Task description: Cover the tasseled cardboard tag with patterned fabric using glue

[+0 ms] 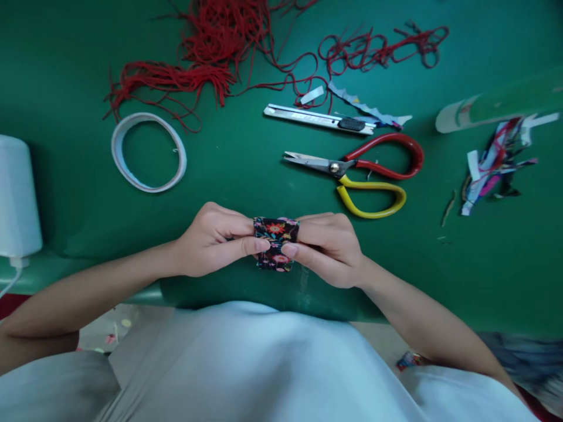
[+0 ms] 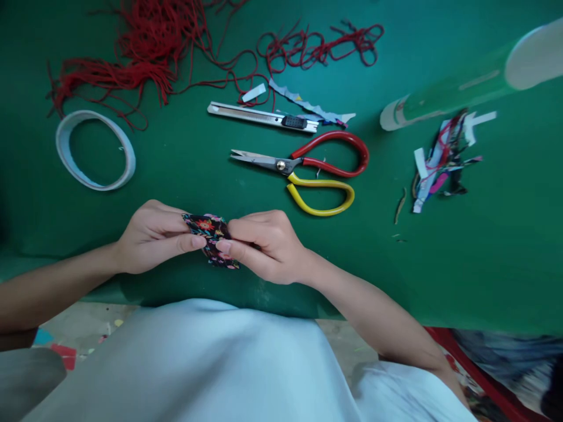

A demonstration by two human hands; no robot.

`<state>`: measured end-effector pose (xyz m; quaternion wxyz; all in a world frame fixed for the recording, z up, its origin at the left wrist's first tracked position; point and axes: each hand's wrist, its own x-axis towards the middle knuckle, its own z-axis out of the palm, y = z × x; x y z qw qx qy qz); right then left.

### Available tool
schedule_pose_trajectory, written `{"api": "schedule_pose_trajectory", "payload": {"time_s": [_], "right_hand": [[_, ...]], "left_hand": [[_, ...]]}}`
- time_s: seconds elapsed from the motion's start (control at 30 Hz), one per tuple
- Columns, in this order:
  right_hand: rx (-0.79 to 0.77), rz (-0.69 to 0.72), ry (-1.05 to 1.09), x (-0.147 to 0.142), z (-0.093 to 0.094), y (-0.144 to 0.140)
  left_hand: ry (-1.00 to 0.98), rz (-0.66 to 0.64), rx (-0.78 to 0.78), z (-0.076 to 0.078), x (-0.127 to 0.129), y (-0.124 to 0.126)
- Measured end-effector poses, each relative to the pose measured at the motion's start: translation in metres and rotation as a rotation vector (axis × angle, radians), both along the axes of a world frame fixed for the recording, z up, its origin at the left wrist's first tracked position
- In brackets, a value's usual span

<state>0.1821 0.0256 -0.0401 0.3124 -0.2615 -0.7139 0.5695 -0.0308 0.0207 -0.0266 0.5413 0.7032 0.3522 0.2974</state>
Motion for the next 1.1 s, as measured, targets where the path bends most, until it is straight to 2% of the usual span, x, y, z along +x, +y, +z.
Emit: {"api": "schedule_pose_trajectory", "payload": {"time_s": [0.3, 0.6, 0.8, 0.97, 1.1], "right_hand": [[-0.04, -0.043, -0.006, 0.001, 0.0, -0.001], [-0.075, -0.137, 0.008, 0.0, -0.002, -0.001], [-0.066, -0.162, -0.078, 0.005, 0.001, 0.015], [-0.03, -0.227, -0.14, 0.01, 0.003, 0.027], [-0.054, -0.262, -0.127, 0.009, 0.001, 0.027]], "left_hand": [[0.015, 0.128, 0.041, -0.003, 0.001, -0.002], [0.022, 0.135, -0.022, -0.001, 0.005, -0.002], [-0.026, 0.3, -0.12, 0.0, 0.022, 0.002], [-0.051, 0.409, -0.101, -0.001, 0.034, 0.01], [-0.066, 0.379, -0.089, -0.007, 0.033, 0.013]]}}
